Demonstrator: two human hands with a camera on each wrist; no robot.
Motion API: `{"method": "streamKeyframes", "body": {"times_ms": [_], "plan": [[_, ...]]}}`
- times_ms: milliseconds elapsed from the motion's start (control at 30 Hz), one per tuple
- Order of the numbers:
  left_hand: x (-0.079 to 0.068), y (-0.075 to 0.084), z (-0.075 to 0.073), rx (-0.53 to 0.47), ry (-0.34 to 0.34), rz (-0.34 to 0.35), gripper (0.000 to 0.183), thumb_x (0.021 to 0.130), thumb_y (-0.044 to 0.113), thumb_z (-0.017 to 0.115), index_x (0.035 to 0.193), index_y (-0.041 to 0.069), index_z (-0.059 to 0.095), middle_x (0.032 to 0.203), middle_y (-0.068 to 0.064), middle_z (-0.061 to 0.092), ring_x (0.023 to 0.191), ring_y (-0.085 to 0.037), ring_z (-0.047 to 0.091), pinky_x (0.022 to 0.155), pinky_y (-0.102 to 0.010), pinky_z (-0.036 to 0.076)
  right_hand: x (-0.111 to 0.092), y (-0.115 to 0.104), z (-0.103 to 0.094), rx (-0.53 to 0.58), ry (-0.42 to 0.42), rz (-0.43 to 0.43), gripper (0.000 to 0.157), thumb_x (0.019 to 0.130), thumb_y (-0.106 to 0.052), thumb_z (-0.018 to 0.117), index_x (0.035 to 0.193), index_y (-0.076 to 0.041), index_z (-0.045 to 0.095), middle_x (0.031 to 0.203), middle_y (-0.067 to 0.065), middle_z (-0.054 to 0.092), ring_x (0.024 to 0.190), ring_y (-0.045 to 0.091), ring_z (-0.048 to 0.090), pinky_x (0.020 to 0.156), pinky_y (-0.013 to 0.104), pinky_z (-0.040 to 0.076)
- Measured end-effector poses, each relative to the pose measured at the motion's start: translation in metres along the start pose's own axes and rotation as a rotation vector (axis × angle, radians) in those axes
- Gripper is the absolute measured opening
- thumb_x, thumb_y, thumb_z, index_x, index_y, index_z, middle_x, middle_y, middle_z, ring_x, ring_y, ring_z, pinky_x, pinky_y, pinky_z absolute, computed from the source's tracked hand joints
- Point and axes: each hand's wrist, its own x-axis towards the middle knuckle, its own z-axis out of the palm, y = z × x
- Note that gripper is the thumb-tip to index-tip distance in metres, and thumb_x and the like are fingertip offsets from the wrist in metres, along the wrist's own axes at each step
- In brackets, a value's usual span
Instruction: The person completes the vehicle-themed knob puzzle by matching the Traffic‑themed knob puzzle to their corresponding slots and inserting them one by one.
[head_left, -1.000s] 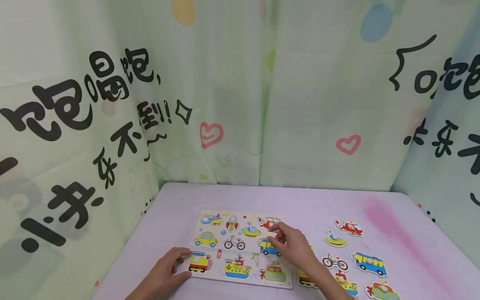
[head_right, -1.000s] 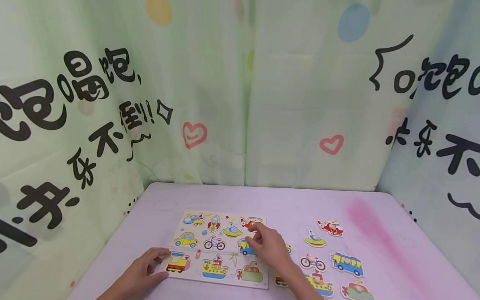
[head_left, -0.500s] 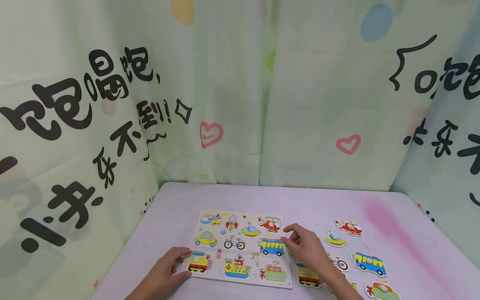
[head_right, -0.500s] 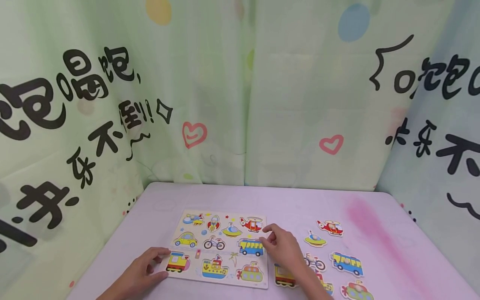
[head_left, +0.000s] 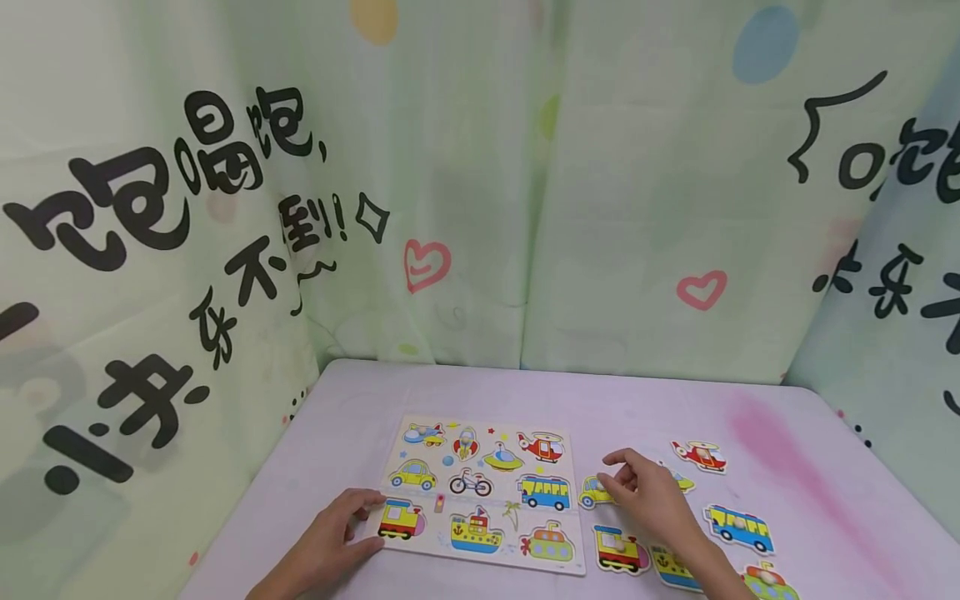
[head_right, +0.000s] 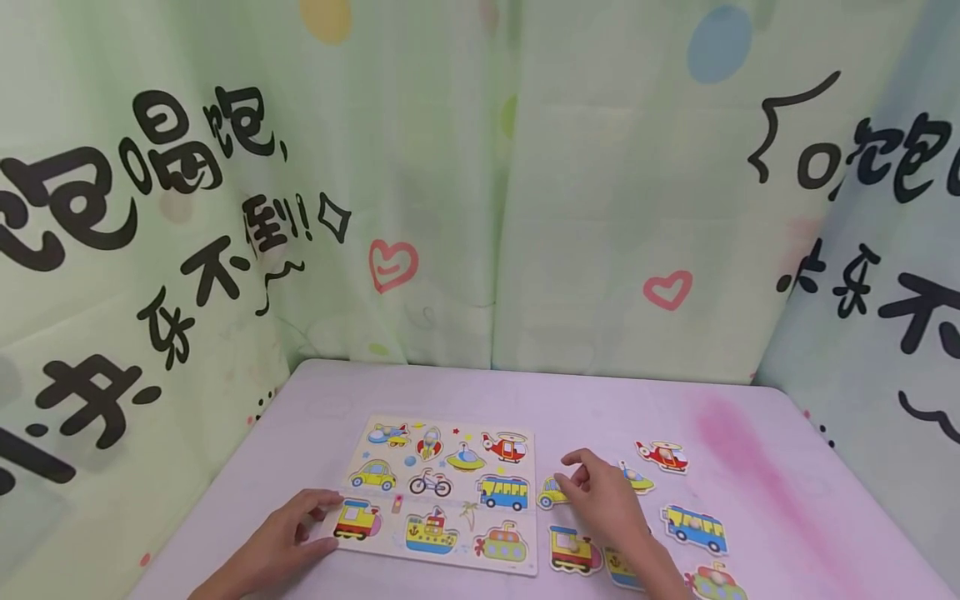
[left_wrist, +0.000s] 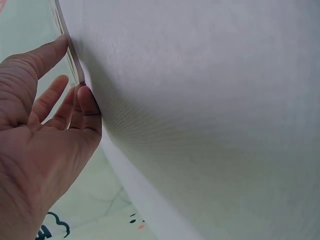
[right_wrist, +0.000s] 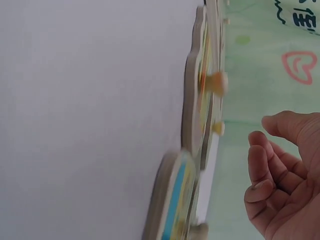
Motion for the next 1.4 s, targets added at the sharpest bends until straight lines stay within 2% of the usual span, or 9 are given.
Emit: {"method": "streamKeyframes", "body": {"times_ms": [400, 533, 700, 967, 1233, 1400], "plan": [[-0.001, 0.003, 0.0, 0.009, 0.018, -0.003, 0.054, 0.081, 0.016, 0.087, 0.129, 0.013, 0.062, 0.116, 0.0, 0.058, 0.09, -0.016, 0.05, 0.072, -0.023, 0.048, -0.007, 0.031, -0.023, -0.026, 0.022, 0.006, 0.035, 0.092, -0.02, 0.076, 0.12, 0.0, 0.066, 0.08, 0.0, 0.061, 0.069, 0.015, 0.053, 0.058, 0.023, 0.044], [-0.001, 0.002, 0.001, 0.01, 0.015, -0.016, 0.055, 0.081, 0.018, 0.087, 0.129, 0.015, 0.061, 0.116, 0.001, 0.058, 0.09, -0.017, 0.05, 0.073, -0.024, 0.05, -0.008, 0.036, -0.026, -0.039, 0.028, 0.003, 0.034, 0.092, -0.02, 0.075, 0.118, 0.0, 0.066, 0.079, -0.001, 0.06, 0.069, 0.015, 0.052, 0.058, 0.024, 0.042], [-0.001, 0.001, 0.001, 0.011, 0.014, -0.031, 0.055, 0.08, 0.019, 0.087, 0.129, 0.017, 0.061, 0.115, 0.001, 0.057, 0.089, -0.017, 0.05, 0.075, -0.026, 0.052, -0.008, 0.038, -0.028, -0.023, -0.007, 0.024, 0.034, 0.093, -0.022, 0.075, 0.119, -0.002, 0.066, 0.079, -0.001, 0.06, 0.07, 0.016, 0.052, 0.058, 0.024, 0.043], [-0.001, 0.002, 0.001, 0.007, 0.014, -0.025, 0.055, 0.08, 0.02, 0.087, 0.129, 0.017, 0.061, 0.118, 0.001, 0.058, 0.092, -0.017, 0.051, 0.077, -0.027, 0.052, -0.003, 0.045, -0.037, -0.005, -0.025, 0.006, 0.035, 0.093, -0.023, 0.076, 0.117, 0.001, 0.067, 0.08, 0.001, 0.059, 0.07, 0.016, 0.052, 0.058, 0.026, 0.042], [-0.001, 0.003, 0.001, 0.021, 0.019, -0.023, 0.054, 0.082, 0.018, 0.086, 0.129, 0.016, 0.061, 0.12, 0.002, 0.057, 0.096, -0.017, 0.051, 0.077, -0.026, 0.051, 0.004, 0.058, -0.044, 0.0, -0.063, 0.072, 0.039, 0.094, -0.029, 0.074, 0.119, 0.0, 0.066, 0.082, 0.002, 0.06, 0.073, 0.017, 0.054, 0.062, 0.027, 0.045], [-0.002, 0.004, 0.001, 0.028, 0.026, -0.016, 0.053, 0.081, 0.018, 0.086, 0.129, 0.016, 0.062, 0.122, 0.002, 0.058, 0.098, -0.016, 0.052, 0.076, -0.024, 0.049, 0.007, 0.062, -0.048, 0.024, -0.059, 0.075, 0.041, 0.094, -0.029, 0.075, 0.119, 0.003, 0.066, 0.08, 0.001, 0.064, 0.073, 0.016, 0.055, 0.065, 0.028, 0.045]]}}
